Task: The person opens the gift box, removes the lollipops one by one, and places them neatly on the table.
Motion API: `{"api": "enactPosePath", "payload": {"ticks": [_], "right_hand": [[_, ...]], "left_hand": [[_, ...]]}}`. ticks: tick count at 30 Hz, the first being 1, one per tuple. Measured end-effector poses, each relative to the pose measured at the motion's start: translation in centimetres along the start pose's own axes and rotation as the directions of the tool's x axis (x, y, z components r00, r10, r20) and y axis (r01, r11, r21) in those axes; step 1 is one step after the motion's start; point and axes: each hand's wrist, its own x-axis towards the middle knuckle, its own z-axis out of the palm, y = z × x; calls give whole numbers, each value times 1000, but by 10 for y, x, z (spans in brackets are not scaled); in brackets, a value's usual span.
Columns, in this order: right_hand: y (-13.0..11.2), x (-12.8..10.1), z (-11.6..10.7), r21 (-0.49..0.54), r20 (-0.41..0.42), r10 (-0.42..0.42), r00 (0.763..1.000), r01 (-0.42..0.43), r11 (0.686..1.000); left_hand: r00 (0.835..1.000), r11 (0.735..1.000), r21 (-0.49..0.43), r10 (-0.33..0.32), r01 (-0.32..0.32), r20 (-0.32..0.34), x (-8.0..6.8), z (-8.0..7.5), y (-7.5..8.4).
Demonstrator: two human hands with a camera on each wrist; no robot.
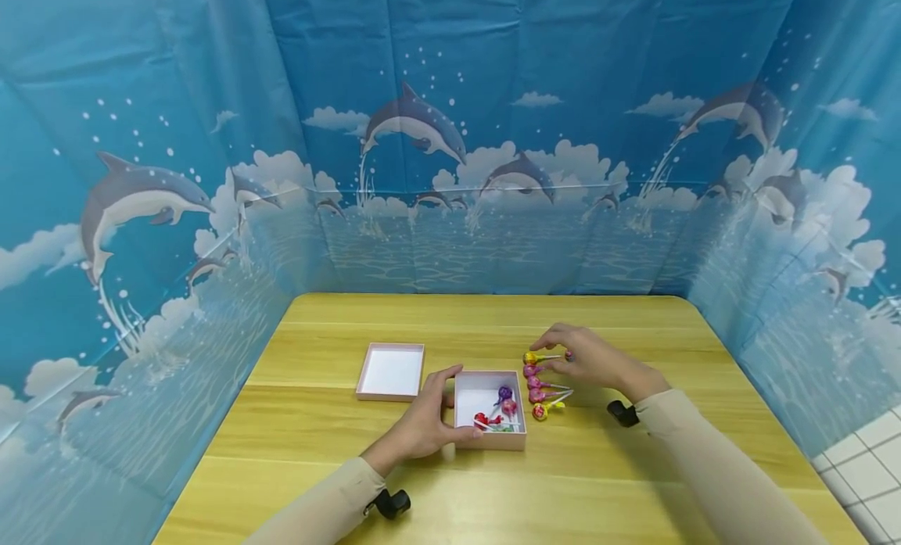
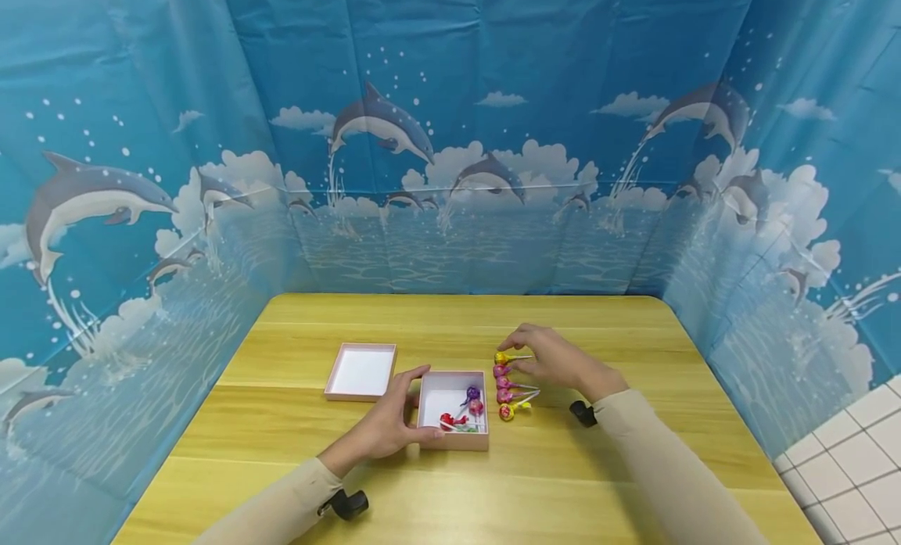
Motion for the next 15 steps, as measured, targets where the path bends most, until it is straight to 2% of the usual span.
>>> {"api": "enactPosePath", "payload": {"ticks": [4, 8, 11, 15], "right_hand": [[-18, 6, 1, 25, 46, -43, 998, 42, 999], [-35, 14, 4, -11, 78, -101, 992, 102, 995], [-48, 19, 7, -32, 103, -147, 984, 151, 988], [-64, 27, 11, 3, 171, -181, 968, 183, 983]], "left_hand": [[1000, 1000, -12, -5, 5, 2, 0, 0, 1], [1000, 1000, -14, -8, 8, 0, 1, -1, 3], [1000, 1000, -9, -7, 7, 1, 1, -1, 4], [1000, 1000, -6, -13, 13, 7, -1, -1, 5]]}}
